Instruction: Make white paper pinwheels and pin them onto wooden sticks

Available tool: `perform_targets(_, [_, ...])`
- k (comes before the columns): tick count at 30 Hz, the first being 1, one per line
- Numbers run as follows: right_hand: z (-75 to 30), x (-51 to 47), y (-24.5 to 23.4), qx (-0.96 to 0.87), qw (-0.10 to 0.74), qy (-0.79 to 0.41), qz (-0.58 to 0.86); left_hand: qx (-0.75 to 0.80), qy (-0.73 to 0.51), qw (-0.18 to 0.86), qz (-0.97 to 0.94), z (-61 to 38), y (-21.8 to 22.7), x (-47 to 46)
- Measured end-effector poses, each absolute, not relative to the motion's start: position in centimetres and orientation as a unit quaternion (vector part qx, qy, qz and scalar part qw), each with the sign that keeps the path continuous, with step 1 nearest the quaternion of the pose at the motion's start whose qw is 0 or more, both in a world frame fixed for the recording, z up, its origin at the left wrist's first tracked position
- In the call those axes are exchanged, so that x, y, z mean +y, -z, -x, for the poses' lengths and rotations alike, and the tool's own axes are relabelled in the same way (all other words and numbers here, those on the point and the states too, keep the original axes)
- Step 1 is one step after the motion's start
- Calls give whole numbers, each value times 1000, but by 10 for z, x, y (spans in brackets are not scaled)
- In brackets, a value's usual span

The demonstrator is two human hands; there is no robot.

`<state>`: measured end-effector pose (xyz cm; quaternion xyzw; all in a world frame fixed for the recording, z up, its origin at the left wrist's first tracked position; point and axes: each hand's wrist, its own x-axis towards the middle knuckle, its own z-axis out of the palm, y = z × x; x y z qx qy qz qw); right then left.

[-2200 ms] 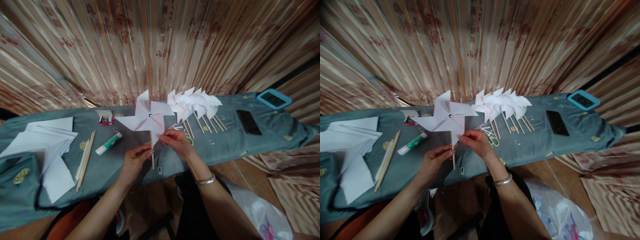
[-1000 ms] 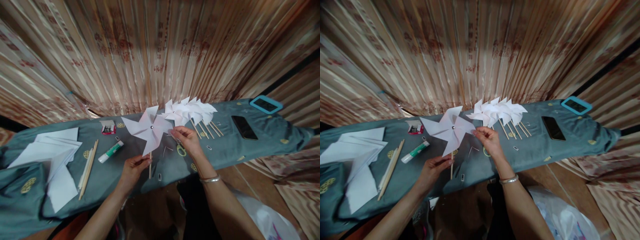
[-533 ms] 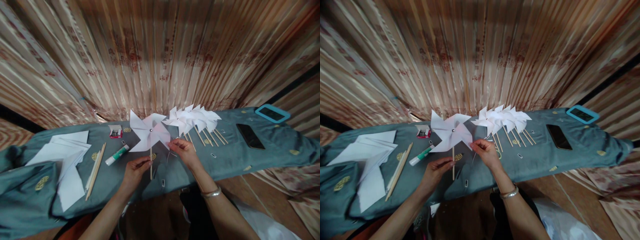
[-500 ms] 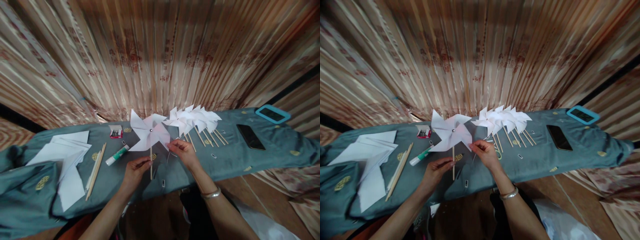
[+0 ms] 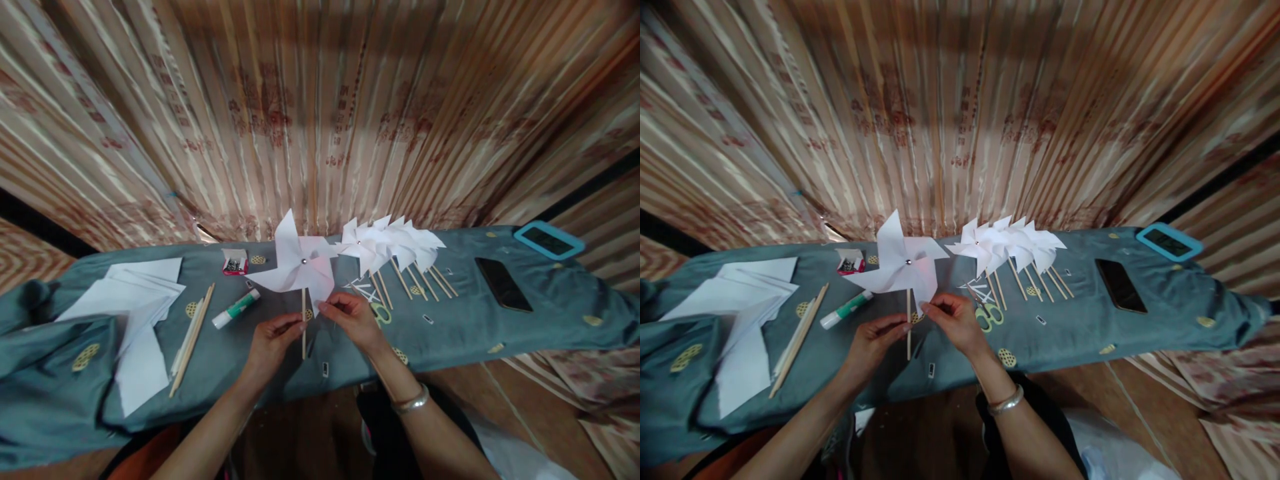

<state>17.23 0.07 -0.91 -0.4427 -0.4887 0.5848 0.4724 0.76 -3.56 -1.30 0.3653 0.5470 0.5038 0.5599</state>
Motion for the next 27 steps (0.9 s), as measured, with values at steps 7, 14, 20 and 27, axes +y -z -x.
perform_targets(7, [-164,-3,14,-501,472,-579,438,541,-498,567,-371,-10,11,-37])
perform_targets(14, [-162,-4,13,-531,466,-548,449,535,-492,578,-372,-10,10,-39])
perform_targets(20, [-196,10,3,-526,507,-479,488,549,-491,577,-352,-7,12,-39])
perform_targets(27, [-222,32,-1,-380,621,-482,488,528,-436,618,-385,-8,14,-46])
